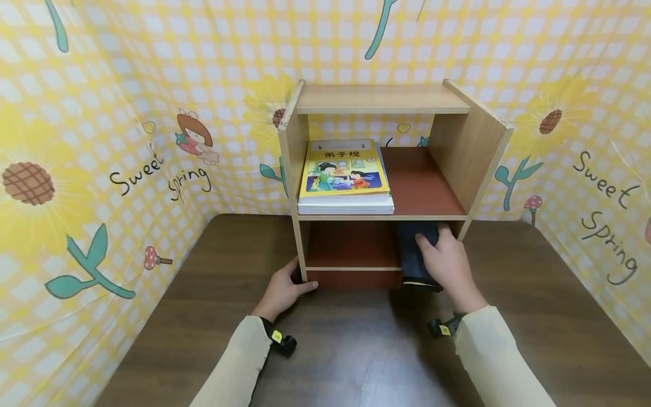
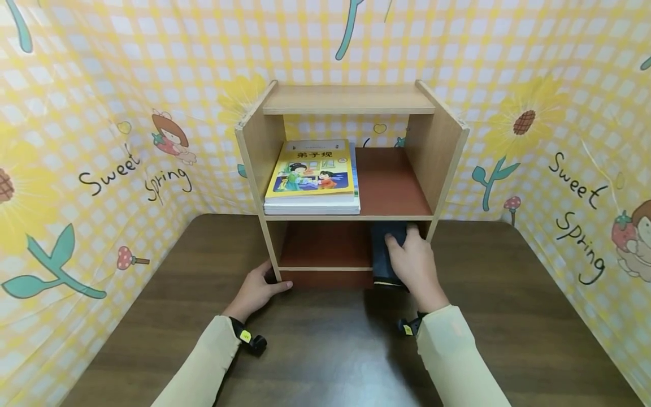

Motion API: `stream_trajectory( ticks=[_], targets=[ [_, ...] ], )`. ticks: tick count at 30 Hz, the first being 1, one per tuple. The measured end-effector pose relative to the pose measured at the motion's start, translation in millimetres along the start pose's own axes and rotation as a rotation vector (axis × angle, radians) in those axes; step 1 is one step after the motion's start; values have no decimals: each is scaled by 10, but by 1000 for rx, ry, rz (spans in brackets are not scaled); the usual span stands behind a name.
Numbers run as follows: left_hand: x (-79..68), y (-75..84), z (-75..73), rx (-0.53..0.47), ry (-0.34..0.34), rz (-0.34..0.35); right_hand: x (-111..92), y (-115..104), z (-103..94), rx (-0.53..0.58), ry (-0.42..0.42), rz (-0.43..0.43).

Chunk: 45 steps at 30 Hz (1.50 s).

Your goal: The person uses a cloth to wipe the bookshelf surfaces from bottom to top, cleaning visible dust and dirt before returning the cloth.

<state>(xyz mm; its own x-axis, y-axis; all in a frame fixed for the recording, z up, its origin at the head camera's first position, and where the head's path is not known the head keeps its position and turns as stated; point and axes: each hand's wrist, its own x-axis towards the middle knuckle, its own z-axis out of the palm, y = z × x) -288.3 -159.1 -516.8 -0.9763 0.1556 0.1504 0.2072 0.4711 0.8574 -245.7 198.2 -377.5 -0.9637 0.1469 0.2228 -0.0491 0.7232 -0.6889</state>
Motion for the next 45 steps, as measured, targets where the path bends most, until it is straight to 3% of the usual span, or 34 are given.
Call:
stream_trajectory(
  ticks=[5,14,20,30,45],
  targets=[
    [-28,2,19,13,-6,-12,84,-55,163,-18,4,-52],
    [-19,0,30,16,5,7,175,-229,336,-72,27,-46],
    [-19,-12,15,11,9,11,210,-408,465,-133,2,-46],
    [-2,0,14,11,12,21,241,-776,856,-118,-36,-91],
    [14,0,7,3,29,47,289,-1065,1179,-245,-54,-184]
  ],
)
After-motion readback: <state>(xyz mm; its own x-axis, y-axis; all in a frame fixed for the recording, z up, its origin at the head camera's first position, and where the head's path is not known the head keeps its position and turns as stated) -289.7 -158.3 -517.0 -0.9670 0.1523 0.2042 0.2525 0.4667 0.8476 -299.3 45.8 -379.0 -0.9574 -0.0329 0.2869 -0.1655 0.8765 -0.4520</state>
